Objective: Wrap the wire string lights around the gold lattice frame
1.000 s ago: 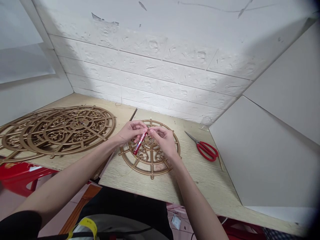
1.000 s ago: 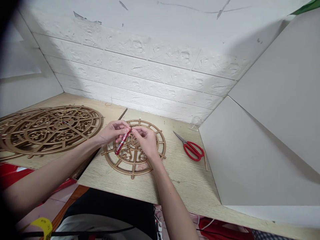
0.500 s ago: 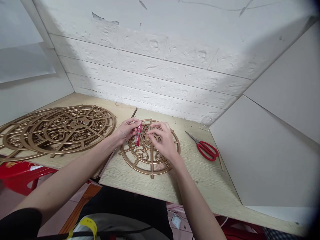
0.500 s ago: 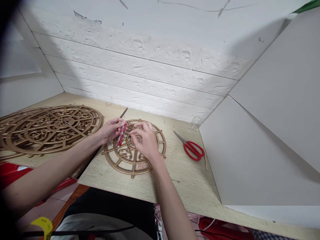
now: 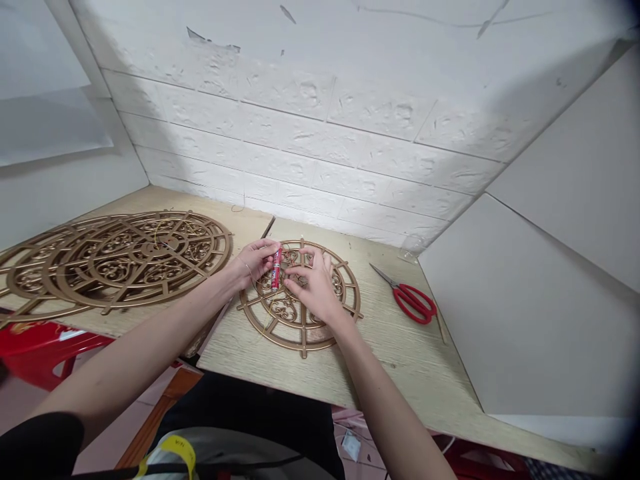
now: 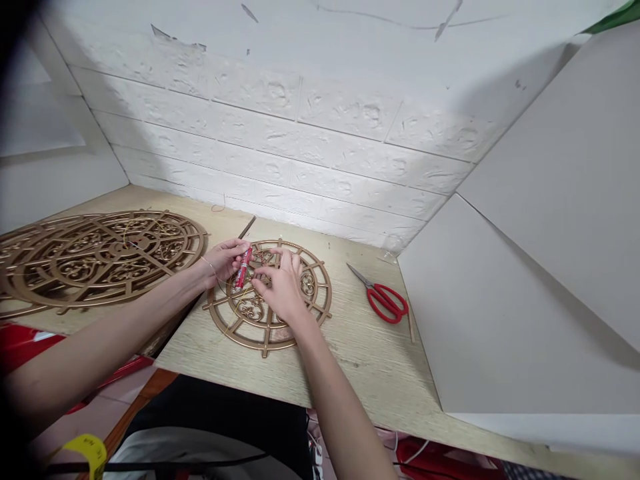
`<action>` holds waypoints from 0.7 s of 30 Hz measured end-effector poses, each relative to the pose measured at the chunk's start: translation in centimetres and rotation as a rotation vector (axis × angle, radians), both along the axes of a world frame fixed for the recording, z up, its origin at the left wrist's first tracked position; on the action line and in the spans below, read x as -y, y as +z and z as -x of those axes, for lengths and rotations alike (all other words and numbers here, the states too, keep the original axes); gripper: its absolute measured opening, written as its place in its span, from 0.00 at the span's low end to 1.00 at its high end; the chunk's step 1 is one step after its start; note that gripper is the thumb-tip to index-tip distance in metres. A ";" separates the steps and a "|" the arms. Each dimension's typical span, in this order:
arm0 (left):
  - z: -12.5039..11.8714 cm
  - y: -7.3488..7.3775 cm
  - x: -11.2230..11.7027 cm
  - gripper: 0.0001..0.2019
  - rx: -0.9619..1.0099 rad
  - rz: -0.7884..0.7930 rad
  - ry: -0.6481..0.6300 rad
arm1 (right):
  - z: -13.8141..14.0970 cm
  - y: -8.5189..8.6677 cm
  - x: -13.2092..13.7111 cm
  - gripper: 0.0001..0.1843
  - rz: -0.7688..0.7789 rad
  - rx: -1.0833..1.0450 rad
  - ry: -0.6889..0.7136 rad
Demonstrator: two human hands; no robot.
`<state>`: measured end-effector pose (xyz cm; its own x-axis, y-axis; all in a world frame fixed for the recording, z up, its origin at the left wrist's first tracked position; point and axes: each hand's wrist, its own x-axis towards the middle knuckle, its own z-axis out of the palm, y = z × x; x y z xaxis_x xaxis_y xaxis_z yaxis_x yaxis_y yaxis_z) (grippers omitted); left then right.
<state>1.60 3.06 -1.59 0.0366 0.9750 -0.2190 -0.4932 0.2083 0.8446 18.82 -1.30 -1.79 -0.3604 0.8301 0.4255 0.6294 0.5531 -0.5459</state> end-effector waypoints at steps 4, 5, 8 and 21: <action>-0.1 0.2 0.1 0.04 -0.002 0.010 -0.010 | 0.1 0.0 0.0 0.03 0.060 -0.016 0.019; -0.1 0.2 0.2 0.04 -0.002 0.012 -0.014 | 0.0 0.0 0.0 0.03 0.079 -0.045 0.025; -0.1 0.2 0.2 0.05 0.002 0.015 -0.020 | -0.7 0.5 -0.2 0.02 0.111 -0.168 0.044; -0.1 0.2 0.3 0.05 -0.026 0.022 -0.014 | -1.6 0.8 -0.1 0.13 0.514 -0.291 0.455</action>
